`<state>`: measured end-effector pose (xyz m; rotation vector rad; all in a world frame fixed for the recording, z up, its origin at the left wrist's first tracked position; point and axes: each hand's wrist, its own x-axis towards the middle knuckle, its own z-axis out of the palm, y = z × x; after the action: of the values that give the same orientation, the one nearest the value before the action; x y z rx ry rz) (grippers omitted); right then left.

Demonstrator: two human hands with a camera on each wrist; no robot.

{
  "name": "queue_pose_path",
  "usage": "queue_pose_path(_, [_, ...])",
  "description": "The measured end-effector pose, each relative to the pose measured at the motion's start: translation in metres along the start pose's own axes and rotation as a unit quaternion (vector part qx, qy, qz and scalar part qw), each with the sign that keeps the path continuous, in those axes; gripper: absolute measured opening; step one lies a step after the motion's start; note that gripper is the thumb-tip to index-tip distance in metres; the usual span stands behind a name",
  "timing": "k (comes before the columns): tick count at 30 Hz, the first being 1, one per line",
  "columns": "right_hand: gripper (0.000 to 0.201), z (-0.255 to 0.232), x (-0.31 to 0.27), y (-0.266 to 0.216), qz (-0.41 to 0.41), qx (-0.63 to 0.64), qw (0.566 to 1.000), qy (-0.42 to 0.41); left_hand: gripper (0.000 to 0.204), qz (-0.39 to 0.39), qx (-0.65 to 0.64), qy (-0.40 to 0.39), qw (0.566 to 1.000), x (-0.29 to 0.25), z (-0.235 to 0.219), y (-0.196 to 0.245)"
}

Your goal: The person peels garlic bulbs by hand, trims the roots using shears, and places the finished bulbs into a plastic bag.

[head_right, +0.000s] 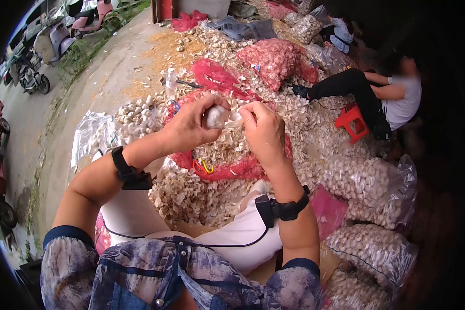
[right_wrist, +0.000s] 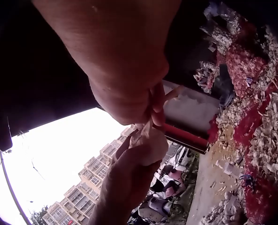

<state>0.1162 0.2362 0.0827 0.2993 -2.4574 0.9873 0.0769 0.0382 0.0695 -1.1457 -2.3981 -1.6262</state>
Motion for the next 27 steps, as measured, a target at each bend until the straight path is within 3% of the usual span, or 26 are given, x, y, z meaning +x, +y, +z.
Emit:
queue_pose_path(2, [0.012,-0.01,0.004,-0.002,0.177,0.041,0.983,-0.032,0.04,0.006,-0.05,-0.008,0.999,0.0,0.001,0.002])
queue_pose_path(4, [0.014,-0.011,0.004,0.004,0.17,0.048,0.984,-0.027,0.04,0.004,-0.042,-0.018,0.999,0.001,0.003,0.001])
queue_pose_path(6, [0.013,-0.007,0.002,0.027,0.085,-0.068,0.994,0.013,0.039,0.001,-0.034,-0.032,0.999,0.0,0.004,0.002])
queue_pose_path(7, [0.013,-0.009,0.002,0.039,0.086,-0.068,0.994,0.016,0.04,-0.026,-0.074,-0.042,0.996,0.0,0.003,0.005])
queue_pose_path(8, [0.012,-0.013,0.003,0.051,0.036,-0.139,0.989,0.036,0.042,-0.054,-0.114,-0.05,0.991,0.001,0.003,0.007])
queue_pose_path(10, [0.011,-0.016,0.005,0.051,-0.016,-0.21,0.976,0.057,0.044,-0.061,-0.162,-0.036,0.984,0.003,-0.002,0.005])
queue_pose_path(12, [0.011,-0.021,0.004,0.041,0.169,-0.06,0.984,-0.003,0.046,-0.069,-0.209,-0.02,0.975,0.006,-0.007,0.002])
queue_pose_path(13, [0.018,-0.021,0.003,0.029,0.21,0.024,0.976,-0.043,0.047,-0.069,-0.206,-0.023,0.976,0.007,-0.009,0.001])
queue_pose_path(14, [0.018,-0.02,0.002,0.019,0.21,0.025,0.976,-0.043,0.048,-0.068,-0.203,-0.027,0.976,0.007,-0.01,0.001])
queue_pose_path(16, [0.033,-0.016,0.0,0.003,0.215,0.296,0.92,-0.137,0.047,-0.06,-0.204,-0.024,0.977,0.005,-0.007,-0.002])
queue_pose_path(17, [0.033,-0.014,0.0,-0.001,0.216,0.297,0.92,-0.138,0.046,-0.051,-0.204,-0.012,0.978,0.004,-0.005,-0.002])
queue_pose_path(19, [0.042,-0.01,0.0,-0.008,0.177,0.361,0.89,-0.215,0.044,-0.044,-0.202,0.002,0.978,0.004,-0.002,-0.004])
queue_pose_path(21, [0.041,-0.003,0.0,-0.013,0.162,0.393,0.883,-0.2,0.034,0.01,-0.197,0.045,0.979,0.005,0.002,-0.009])
queue_pose_path(27, [0.042,0.001,0.0,-0.011,0.148,0.416,0.882,-0.165,0.016,-0.009,-0.257,0.052,0.965,0.006,0.004,-0.011])
